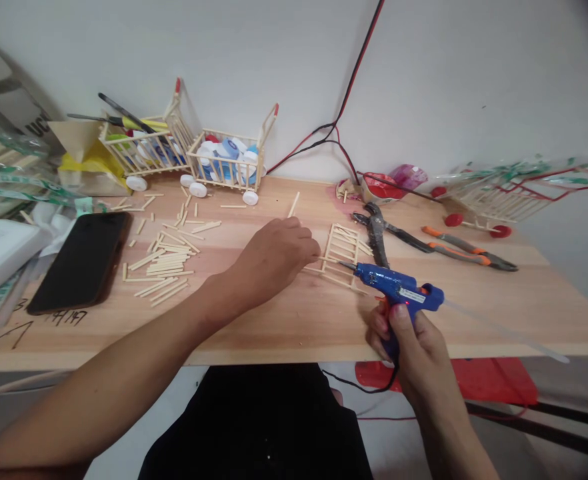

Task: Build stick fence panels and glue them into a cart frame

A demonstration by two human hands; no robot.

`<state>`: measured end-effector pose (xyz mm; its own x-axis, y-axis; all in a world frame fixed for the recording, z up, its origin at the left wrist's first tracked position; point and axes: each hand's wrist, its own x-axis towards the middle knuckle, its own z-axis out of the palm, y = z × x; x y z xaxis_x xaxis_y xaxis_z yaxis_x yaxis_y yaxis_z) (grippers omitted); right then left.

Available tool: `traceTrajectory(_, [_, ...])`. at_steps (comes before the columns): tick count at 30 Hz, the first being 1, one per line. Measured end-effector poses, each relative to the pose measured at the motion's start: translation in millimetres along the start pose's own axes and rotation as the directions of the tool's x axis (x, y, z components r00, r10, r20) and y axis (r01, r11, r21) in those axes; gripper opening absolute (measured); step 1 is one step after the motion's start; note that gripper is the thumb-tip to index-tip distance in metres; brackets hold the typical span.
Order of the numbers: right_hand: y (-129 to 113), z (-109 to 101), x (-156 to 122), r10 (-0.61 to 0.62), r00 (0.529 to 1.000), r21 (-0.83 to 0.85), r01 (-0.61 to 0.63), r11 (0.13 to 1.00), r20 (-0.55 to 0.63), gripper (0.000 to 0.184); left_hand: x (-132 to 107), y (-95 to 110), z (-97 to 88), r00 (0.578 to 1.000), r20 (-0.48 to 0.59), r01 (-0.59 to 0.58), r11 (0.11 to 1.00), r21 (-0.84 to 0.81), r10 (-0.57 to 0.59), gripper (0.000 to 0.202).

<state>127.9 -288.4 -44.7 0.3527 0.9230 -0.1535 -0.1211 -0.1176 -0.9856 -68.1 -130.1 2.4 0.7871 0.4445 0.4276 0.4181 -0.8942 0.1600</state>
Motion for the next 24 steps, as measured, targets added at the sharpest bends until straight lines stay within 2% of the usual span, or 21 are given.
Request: traceTrajectory(24, [2.6,0.2,1.1,-0.03,0.999,0.0,0.03,1.0,0.01,0.029,-0.8,0.3,-1.1,1.0,-0.006,0.002,1.0,-0.003,-0.002,0.02])
